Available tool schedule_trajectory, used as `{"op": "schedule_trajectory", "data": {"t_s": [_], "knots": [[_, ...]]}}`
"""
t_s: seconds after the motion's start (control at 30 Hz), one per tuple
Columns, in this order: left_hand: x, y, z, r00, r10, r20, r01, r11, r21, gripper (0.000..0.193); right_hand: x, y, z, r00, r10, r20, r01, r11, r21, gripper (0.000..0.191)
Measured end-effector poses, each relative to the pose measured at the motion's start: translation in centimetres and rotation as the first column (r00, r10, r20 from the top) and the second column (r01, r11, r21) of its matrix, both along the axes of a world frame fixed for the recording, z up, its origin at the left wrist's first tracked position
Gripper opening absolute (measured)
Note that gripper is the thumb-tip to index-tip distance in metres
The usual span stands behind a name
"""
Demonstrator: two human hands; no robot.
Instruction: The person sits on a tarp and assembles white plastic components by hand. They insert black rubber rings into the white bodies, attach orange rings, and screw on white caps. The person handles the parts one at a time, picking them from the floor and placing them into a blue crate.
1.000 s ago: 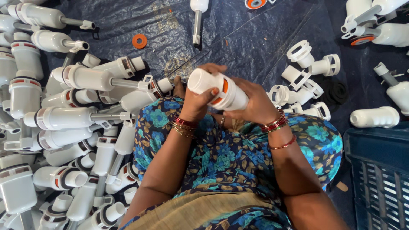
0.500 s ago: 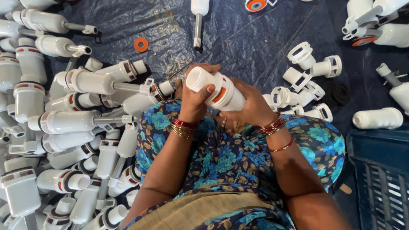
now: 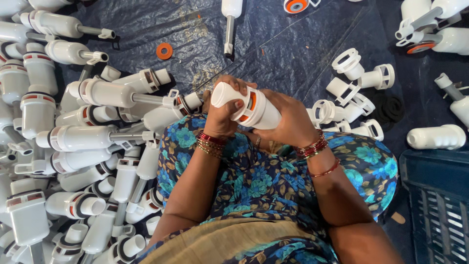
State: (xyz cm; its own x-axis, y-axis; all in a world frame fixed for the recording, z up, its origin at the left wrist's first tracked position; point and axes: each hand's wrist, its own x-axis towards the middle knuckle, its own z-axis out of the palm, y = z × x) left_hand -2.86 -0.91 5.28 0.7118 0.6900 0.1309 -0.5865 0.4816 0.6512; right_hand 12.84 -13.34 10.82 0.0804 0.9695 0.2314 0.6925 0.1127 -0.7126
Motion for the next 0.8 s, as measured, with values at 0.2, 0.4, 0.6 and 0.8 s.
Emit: {"op": "schedule_trajectory", "data": {"t_s": [0.2, 0.4, 0.6, 0.8], "knots": [[-0.6, 0.6, 0.3, 0.999, -0.040, 0.021, 0.038, 0.994, 0.100, 0.041, 0.0, 0.1, -1.4, 0.999, 0.034, 0.037, -0.036, 0.996, 0.077, 0.097], [-0.4, 0.2, 1.2, 1.000, 0.007, -0.007, -0.006, 0.988, 0.155, 0.047, 0.0, 0.0, -1.6, 0.965, 0.075, -0.251, -0.097, 0.992, -0.077, 0.093], [1.3, -0.7, 0.5, 0.960, 0.245, -0.136, -0.257, 0.963, -0.078, 0.066, -2.0, 0.6, -2.1, 0.935, -0.247, 0.254, 0.220, 0.967, 0.131, 0.099], [0.9, -0.3, -0.4, 0.957, 0.252, -0.148, -0.263, 0.962, -0.067, 0.041, -3.3, 0.8, -3.0, 0.903, -0.309, 0.297, 0.231, 0.935, 0.268, 0.097]]}}
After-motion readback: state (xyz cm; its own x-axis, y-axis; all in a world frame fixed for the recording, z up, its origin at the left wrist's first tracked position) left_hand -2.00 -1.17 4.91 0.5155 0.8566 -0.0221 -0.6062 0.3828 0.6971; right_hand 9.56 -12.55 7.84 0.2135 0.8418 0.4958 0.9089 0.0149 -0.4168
